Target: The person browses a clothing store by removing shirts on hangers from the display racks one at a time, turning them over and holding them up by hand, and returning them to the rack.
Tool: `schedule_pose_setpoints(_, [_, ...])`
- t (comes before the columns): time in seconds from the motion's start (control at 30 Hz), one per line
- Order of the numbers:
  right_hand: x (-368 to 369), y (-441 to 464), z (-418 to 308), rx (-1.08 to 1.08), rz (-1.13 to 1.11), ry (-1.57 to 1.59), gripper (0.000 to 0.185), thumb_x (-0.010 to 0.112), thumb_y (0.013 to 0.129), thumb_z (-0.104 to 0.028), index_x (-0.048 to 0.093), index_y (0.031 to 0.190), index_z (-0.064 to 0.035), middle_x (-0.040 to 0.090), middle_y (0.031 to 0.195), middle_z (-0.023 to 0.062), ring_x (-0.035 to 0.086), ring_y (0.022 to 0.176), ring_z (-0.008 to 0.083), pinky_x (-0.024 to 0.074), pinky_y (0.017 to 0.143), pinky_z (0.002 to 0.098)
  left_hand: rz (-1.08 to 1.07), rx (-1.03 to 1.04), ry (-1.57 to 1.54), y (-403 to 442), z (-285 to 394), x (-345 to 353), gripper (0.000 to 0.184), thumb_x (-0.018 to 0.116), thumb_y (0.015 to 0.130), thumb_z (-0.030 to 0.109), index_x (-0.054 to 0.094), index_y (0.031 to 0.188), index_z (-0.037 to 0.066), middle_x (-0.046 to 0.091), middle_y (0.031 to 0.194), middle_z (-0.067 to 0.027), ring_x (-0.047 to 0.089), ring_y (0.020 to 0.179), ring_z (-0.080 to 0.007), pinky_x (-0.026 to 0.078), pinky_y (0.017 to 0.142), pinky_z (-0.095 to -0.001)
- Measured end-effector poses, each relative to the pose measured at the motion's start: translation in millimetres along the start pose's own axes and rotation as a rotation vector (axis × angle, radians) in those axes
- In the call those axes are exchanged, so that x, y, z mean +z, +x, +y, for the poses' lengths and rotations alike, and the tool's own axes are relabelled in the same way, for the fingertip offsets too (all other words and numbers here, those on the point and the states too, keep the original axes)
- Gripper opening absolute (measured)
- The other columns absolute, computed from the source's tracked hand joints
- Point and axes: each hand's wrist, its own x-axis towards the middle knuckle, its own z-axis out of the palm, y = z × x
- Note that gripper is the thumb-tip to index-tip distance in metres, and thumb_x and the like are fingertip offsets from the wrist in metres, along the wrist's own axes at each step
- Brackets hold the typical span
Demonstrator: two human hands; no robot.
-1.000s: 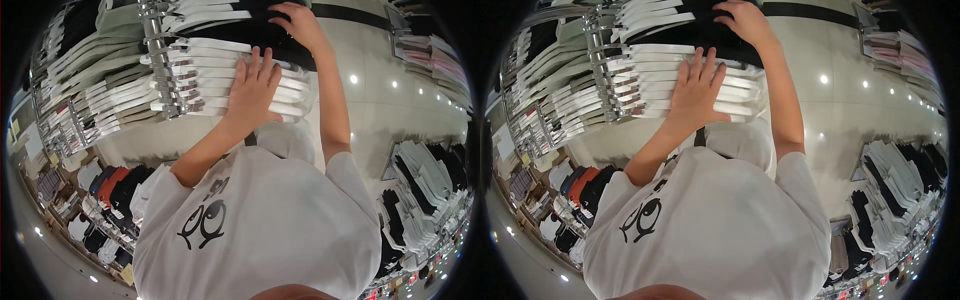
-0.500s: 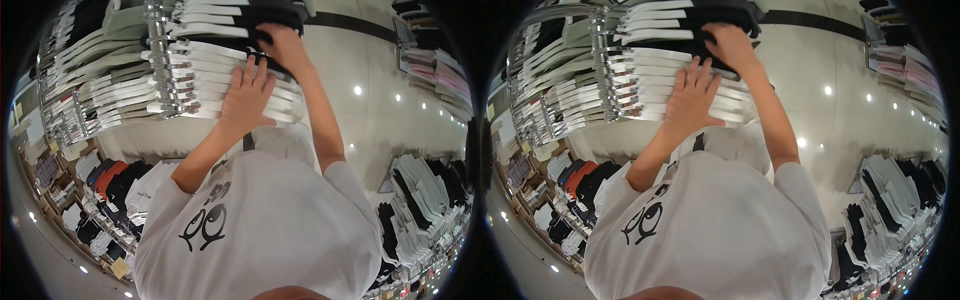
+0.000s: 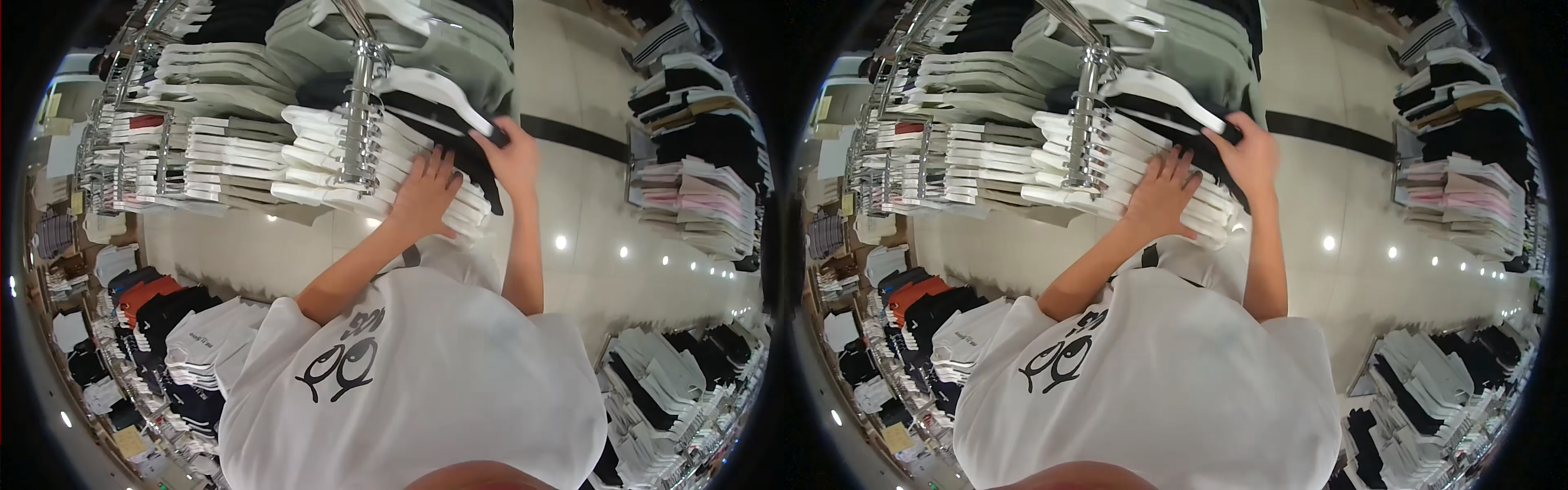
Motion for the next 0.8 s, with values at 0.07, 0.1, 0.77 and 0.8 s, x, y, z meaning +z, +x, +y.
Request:
schedule_pose_setpoints(0.07, [-41,-9,0,0.071,0.021,-0.028,0.039,0.092,0.080,-0.038,0.072,0.091,-0.0054,0.063,0.069,0.0087,0.054,0.058,0.0211,0.0455,0.057,0.0360,0.036,0.007,-0.014,-2,-1,0,0.113,0.078,0.066,0.081,0.055,0.149,0.009,0.038,0.163,-0.0256,0.027,0.156,-0.0446,0.024,0.122,-0.0591])
schedule_pose_setpoints(0.1, [-61,-17,1,0.118,0.060,-0.117,0.041,0.093,0.080,-0.038,0.071,0.089,-0.0045,0.060,0.068,0.0086,0.052,0.058,0.0198,0.0448,0.057,0.0361,0.049,0.020,-0.034,-2,-2,0,0.112,0.079,0.065,0.080,0.055,0.149,0.009,0.038,0.164,-0.0248,0.027,0.156,-0.0438,0.025,0.122,-0.0585])
schedule_pose_setpoints(0.77, [-269,-205,-149,-0.008,0.444,-1.058,0.047,0.094,0.069,-0.038,0.058,0.065,-0.0074,0.054,0.061,0.0093,0.055,0.059,0.0340,0.0406,0.056,0.0453,0.541,0.381,-0.910,-4,71,-48,0.094,0.088,0.076,0.025,0.041,0.155,0.005,0.054,0.149,-0.0172,0.047,0.143,-0.0404,0.032,0.120,-0.0595])
schedule_pose_setpoints(0.8, [-271,-213,-167,-0.010,0.449,-1.058,0.047,0.094,0.069,-0.038,0.058,0.065,-0.0074,0.054,0.061,0.0093,0.055,0.059,0.0340,0.0406,0.056,0.0453,0.522,0.461,-1.021,-4,78,-44,0.069,0.085,0.081,0.028,0.055,0.139,0.006,0.062,0.126,-0.0173,0.056,0.128,-0.0398,0.040,0.108,-0.0553])
